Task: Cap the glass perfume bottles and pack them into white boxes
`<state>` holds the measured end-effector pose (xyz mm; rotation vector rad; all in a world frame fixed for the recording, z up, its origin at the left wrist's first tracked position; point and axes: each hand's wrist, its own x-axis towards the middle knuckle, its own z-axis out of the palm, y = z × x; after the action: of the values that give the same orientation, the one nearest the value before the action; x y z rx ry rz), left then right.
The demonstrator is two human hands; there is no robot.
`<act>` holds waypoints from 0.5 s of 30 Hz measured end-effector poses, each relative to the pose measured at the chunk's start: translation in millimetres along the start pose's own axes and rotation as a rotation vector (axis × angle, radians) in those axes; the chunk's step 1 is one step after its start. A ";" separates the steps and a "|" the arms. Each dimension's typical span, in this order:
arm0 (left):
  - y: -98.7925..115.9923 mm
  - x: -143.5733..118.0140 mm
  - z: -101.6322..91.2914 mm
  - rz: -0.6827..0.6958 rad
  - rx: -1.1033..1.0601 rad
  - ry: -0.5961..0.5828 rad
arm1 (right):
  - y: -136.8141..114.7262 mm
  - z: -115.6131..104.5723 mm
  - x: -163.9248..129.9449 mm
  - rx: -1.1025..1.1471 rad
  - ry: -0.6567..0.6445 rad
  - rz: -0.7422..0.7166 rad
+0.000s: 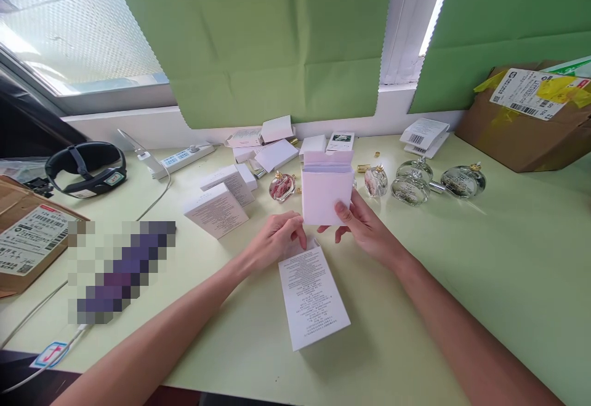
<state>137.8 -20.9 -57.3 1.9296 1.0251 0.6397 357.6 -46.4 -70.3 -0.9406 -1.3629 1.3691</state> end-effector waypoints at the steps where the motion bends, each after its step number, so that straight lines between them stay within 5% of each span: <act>1: -0.4 0.1 -1.7 0.002 0.020 -0.014 | 0.5 1.1 0.0 0.007 0.016 0.008; 6: -0.2 -1.9 -22.5 0.071 0.198 -0.341 | 1.9 2.3 0.9 0.065 0.107 0.040; 10: -0.1 -4.3 -35.4 0.132 0.226 -0.585 | 2.4 6.8 0.0 0.098 0.053 0.068; 12: 0.1 -4.2 -35.8 0.143 0.179 -0.548 | 1.8 10.7 -1.9 0.094 0.022 0.068; 15: 1.0 -2.6 -31.8 0.168 0.153 -0.311 | -0.6 14.6 -4.6 0.021 0.070 0.009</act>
<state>113.4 -9.6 -40.0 2.1827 0.7392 0.3439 344.8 -54.7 -69.1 -0.9727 -1.2908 1.3431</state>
